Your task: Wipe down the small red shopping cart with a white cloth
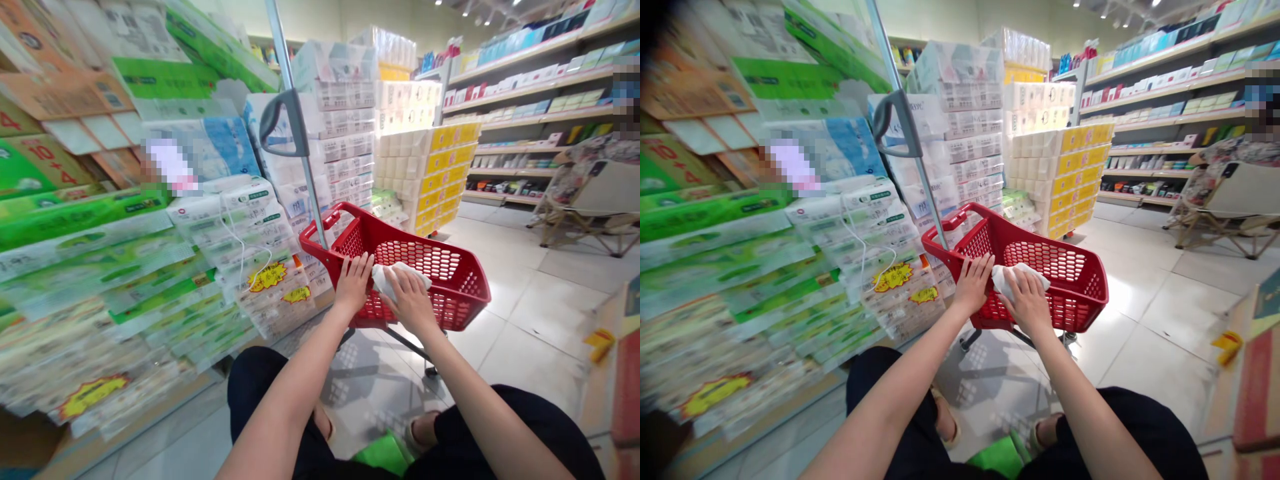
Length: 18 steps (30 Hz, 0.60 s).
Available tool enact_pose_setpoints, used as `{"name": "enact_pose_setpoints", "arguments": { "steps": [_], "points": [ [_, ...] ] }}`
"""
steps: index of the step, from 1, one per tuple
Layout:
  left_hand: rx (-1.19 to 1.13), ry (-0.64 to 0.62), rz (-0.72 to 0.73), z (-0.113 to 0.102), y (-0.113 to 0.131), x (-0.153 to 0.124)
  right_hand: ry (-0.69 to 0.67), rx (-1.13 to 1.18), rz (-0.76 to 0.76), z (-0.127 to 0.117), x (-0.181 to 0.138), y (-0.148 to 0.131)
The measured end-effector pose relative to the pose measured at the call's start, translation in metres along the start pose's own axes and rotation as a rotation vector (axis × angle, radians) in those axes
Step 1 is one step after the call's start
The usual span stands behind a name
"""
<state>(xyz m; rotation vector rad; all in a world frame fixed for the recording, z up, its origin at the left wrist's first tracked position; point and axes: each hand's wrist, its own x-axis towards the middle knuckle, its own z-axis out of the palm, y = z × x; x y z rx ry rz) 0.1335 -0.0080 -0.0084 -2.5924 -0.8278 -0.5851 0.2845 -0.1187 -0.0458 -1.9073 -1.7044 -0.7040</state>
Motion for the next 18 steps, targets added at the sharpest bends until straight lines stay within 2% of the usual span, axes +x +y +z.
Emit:
{"name": "enact_pose_setpoints", "arguments": {
  "steps": [5, 8, 12, 16, 18],
  "points": [
    [-0.009, 0.004, 0.007, 0.000, 0.000, 0.001, -0.003, -0.074, 0.099, -0.027, -0.044, 0.055],
    [-0.018, 0.011, 0.006, 0.002, 0.005, 0.004, -0.001, -0.119, 0.207, -0.035, -0.054, 0.069],
    [-0.032, 0.011, -0.001, 0.007, 0.012, 0.008, 0.021, -0.176, 0.283, -0.023, -0.037, 0.049],
    [-0.032, 0.013, -0.009, 0.008, 0.014, 0.011, -0.009, -0.154, 0.156, -0.008, -0.012, 0.012],
    [-0.027, 0.016, -0.014, 0.008, 0.013, 0.010, -0.019, -0.138, 0.103, -0.008, -0.008, 0.004]
  ]
}}
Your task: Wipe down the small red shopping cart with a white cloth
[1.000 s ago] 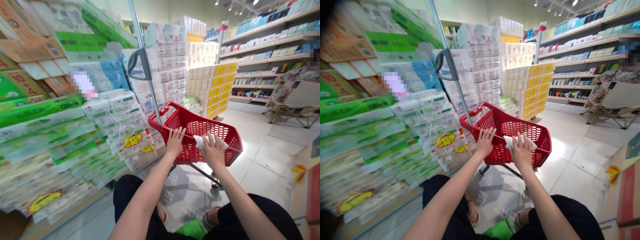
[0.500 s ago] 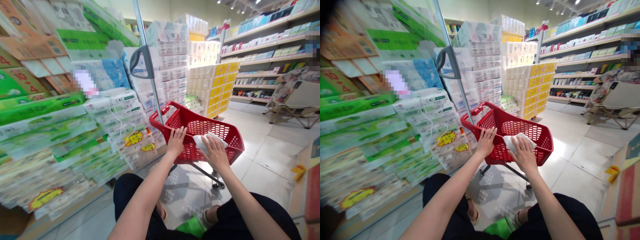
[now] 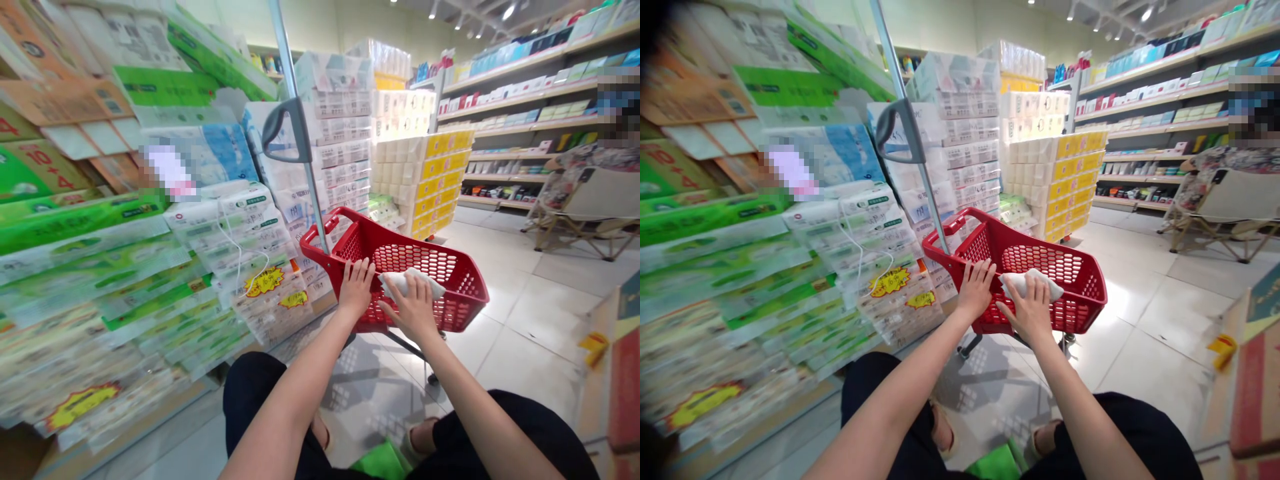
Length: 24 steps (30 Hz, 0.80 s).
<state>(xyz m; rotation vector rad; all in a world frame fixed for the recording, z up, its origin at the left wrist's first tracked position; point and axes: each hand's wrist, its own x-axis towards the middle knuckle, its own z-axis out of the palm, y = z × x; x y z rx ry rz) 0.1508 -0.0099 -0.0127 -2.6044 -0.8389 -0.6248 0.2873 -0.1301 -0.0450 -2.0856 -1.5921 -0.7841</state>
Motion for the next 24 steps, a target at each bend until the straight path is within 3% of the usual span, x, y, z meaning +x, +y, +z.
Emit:
{"name": "enact_pose_setpoints", "arguments": {
  "steps": [5, 9, 13, 17, 19, 21, 24],
  "points": [
    [-0.001, -0.002, 0.008, -0.003, -0.007, -0.004, -0.013, 0.021, -0.086, -0.011, -0.016, 0.035],
    [-0.013, -0.003, 0.006, -0.003, -0.006, -0.004, -0.007, 0.008, 0.046, -0.014, -0.023, 0.064],
    [-0.025, 0.007, -0.003, 0.000, -0.001, -0.001, -0.035, 0.004, 0.152, -0.007, -0.001, 0.037],
    [-0.026, 0.018, -0.009, 0.001, -0.003, -0.002, -0.009, 0.060, 0.024, -0.003, 0.021, -0.010],
    [-0.025, 0.018, -0.007, 0.000, -0.007, -0.004, -0.010, 0.091, -0.026, -0.004, 0.021, -0.013],
    [-0.029, 0.016, 0.005, -0.002, -0.012, -0.006, -0.036, 0.114, -0.054, -0.007, 0.012, 0.004],
    [-0.035, 0.012, 0.018, -0.005, -0.017, -0.010, -0.071, 0.099, 0.006, -0.010, -0.014, 0.055]
  ]
}}
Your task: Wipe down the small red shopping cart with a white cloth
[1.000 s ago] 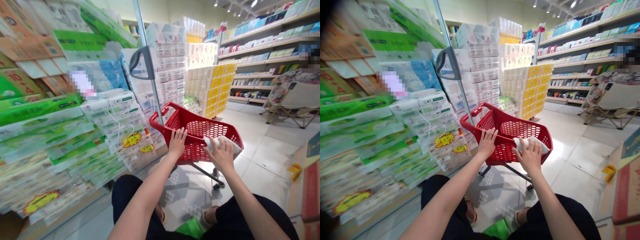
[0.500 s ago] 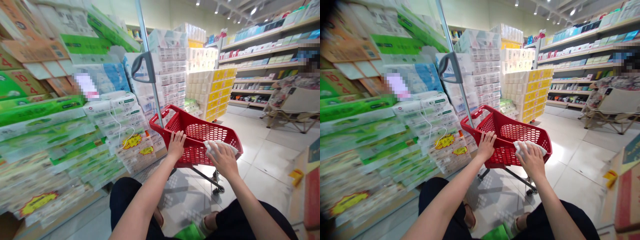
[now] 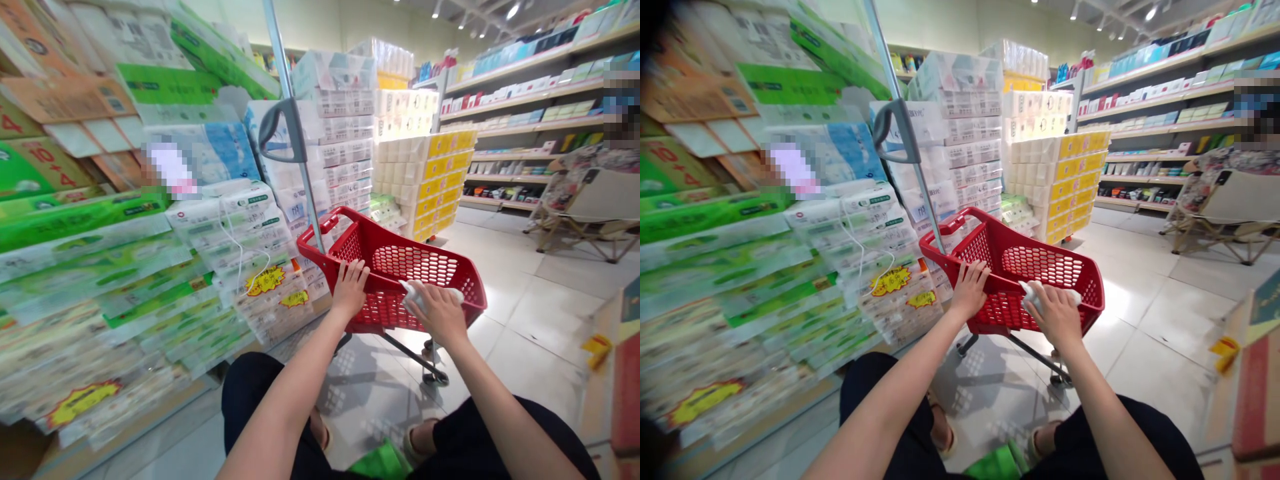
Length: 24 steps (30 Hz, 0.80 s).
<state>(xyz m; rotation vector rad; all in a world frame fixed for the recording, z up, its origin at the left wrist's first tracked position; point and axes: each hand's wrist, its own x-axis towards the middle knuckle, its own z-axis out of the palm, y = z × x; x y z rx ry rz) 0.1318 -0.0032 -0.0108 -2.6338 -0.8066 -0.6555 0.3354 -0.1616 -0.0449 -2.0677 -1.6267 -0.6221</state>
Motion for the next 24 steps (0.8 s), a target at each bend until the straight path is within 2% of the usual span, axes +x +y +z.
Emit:
{"name": "enact_pose_setpoints", "arguments": {
  "steps": [2, 4, 6, 8, 11, 13, 15, 18, 24],
  "points": [
    [-0.004, -0.006, -0.002, -0.001, -0.001, -0.001, 0.007, -0.029, 0.090, -0.002, -0.017, 0.031],
    [-0.009, -0.014, -0.008, -0.001, 0.001, -0.001, 0.018, -0.063, 0.161, -0.002, -0.026, 0.046],
    [-0.016, -0.023, -0.016, -0.001, 0.003, 0.001, 0.034, -0.097, 0.213, 0.000, -0.024, 0.040],
    [-0.020, -0.031, -0.027, -0.001, 0.005, 0.003, 0.050, -0.113, 0.211, 0.003, -0.014, 0.018],
    [-0.016, -0.035, -0.039, -0.001, 0.005, 0.004, 0.048, -0.089, 0.109, 0.005, 0.006, -0.021],
    [-0.009, -0.035, -0.038, -0.002, 0.004, 0.004, 0.028, -0.076, 0.065, 0.004, 0.016, -0.036],
    [-0.006, -0.038, -0.029, -0.002, 0.001, 0.003, -0.006, -0.071, 0.030, 0.002, 0.019, -0.038],
    [-0.009, -0.046, -0.008, -0.004, -0.004, 0.000, -0.049, -0.072, -0.015, -0.002, 0.015, -0.025],
    [-0.023, -0.038, 0.055, -0.006, -0.016, -0.001, -0.078, -0.060, 0.005, -0.014, -0.003, -0.005]
  ]
}}
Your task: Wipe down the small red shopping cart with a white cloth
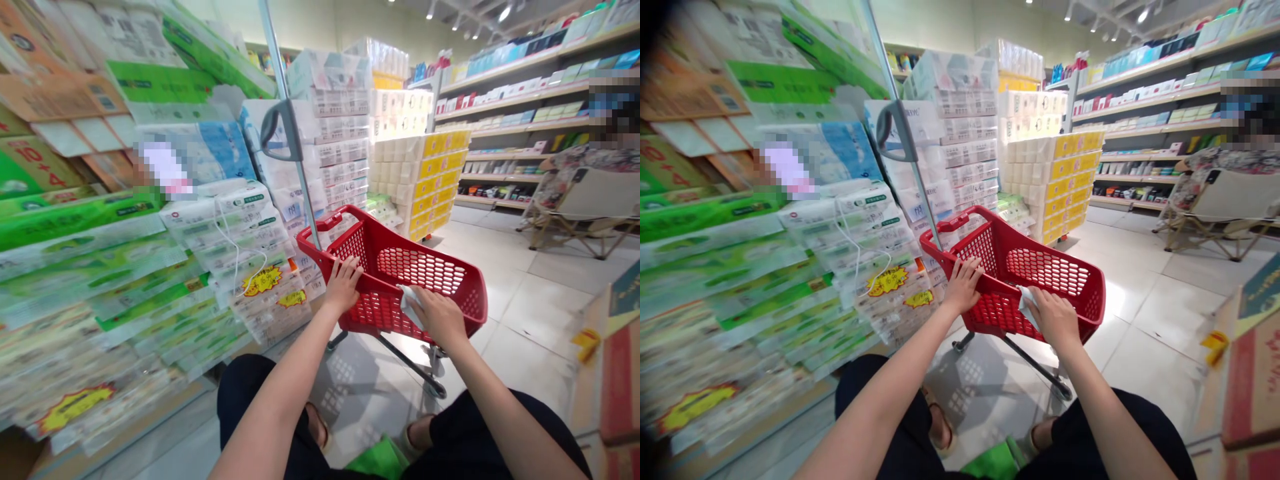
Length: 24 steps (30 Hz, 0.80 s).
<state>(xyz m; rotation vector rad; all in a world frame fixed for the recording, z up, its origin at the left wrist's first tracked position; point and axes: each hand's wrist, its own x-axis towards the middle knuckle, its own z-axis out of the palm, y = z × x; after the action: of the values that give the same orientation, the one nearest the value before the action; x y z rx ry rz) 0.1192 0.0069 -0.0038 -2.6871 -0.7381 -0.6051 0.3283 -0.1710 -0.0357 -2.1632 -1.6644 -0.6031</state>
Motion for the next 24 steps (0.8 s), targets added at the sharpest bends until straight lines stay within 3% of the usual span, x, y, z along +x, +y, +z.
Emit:
{"name": "enact_pose_setpoints", "arguments": {
  "steps": [9, 14, 17, 21, 24],
  "points": [
    [-0.035, -0.029, 0.023, 0.004, -0.012, 0.016, -0.059, 0.033, 0.133, -0.014, -0.027, 0.015],
    [-0.092, -0.032, -0.065, 0.013, -0.011, 0.031, -0.160, 0.019, 0.201, -0.024, -0.022, -0.005],
    [-0.141, -0.055, -0.156, 0.024, 0.005, 0.035, -0.191, -0.027, 0.189, -0.024, -0.014, -0.026],
    [-0.173, -0.066, -0.139, 0.041, 0.039, 0.029, -0.168, -0.021, 0.093, -0.011, -0.007, -0.049],
    [-0.181, -0.052, -0.187, 0.046, 0.048, 0.024, -0.139, 0.045, 0.008, -0.002, -0.012, -0.055]
  ]
}}
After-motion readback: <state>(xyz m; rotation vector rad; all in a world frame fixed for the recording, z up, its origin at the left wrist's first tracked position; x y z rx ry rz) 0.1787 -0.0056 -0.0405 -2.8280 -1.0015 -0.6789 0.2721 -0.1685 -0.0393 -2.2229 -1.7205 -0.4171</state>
